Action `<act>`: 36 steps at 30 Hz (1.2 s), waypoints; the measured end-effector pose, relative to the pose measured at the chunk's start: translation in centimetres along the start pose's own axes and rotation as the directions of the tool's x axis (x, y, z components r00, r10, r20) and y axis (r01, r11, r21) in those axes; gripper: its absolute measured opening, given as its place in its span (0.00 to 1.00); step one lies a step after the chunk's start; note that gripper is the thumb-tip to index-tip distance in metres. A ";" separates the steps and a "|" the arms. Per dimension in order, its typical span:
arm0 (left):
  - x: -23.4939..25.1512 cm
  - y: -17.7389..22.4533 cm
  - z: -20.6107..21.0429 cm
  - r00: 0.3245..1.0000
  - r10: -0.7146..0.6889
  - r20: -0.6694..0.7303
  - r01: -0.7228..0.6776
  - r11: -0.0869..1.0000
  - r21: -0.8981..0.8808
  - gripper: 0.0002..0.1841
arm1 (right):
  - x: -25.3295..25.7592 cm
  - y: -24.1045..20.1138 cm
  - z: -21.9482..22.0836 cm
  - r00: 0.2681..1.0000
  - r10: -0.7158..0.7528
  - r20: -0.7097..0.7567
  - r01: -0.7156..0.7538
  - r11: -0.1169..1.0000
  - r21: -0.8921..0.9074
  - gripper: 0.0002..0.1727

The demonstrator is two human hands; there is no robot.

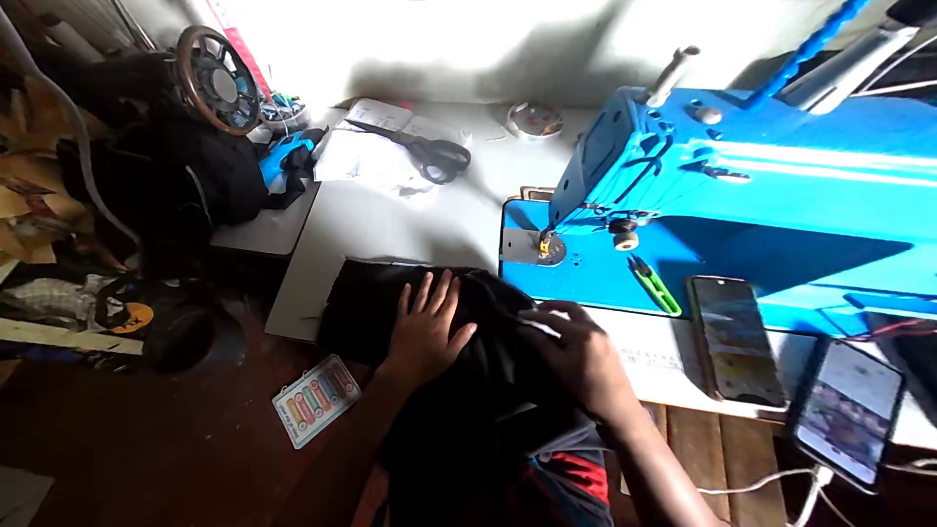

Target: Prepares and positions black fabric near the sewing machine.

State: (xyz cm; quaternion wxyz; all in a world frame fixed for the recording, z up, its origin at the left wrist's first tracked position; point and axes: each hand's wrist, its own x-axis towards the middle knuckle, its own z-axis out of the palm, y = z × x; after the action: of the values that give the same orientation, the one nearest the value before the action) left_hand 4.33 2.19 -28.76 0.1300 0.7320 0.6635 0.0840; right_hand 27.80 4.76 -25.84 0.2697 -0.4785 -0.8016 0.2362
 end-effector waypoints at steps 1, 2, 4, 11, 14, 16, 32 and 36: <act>0.0 0.0 0.1 1.000 0.000 -0.002 0.000 1.000 -0.008 0.39 | 0.5 0.5 0.0 0.999 0.032 -0.005 -0.032 0.999 0.026 0.16; 0.0 0.0 0.1 1.000 -0.001 -0.001 0.001 1.000 -0.013 0.40 | 1.0 1.2 -0.1 0.998 0.039 0.040 -0.042 0.996 0.083 0.17; 0.1 0.0 0.0 1.000 -0.003 0.016 0.004 1.000 -0.012 0.39 | 2.0 2.1 -0.4 0.981 -0.008 0.193 -0.040 0.970 0.241 0.16; 0.3 -0.4 -1.0 0.995 -0.052 0.089 0.056 0.997 -0.048 0.34 | 5.3 2.9 0.4 0.948 -0.279 0.153 0.220 0.923 0.315 0.12; 0.3 -1.0 -1.4 0.994 -0.068 0.090 0.075 0.995 -0.072 0.33 | 6.7 2.3 1.5 0.952 -0.292 0.096 0.238 0.897 0.373 0.11; 0.3 -1.5 -1.7 0.992 -0.091 0.089 0.099 0.991 -0.087 0.33 | 7.2 1.5 2.1 0.965 -0.250 0.081 0.208 0.915 0.345 0.11; -0.5 -2.7 -1.4 0.993 -0.117 0.033 0.117 0.993 -0.006 0.46 | 1.4 0.5 -4.5 0.847 0.093 0.524 -0.191 0.972 0.136 0.17; -0.5 -2.7 -1.3 0.993 -0.115 0.021 0.115 0.993 0.020 0.46 | -3.2 1.6 -4.9 0.813 -0.104 0.573 -0.092 0.949 0.302 0.15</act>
State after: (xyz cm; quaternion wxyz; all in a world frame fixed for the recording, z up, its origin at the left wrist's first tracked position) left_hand 1.32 2.06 -28.33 0.1353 0.6946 0.7039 0.0620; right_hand 33.31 3.21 -23.85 0.0851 -0.3313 -0.7986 0.4952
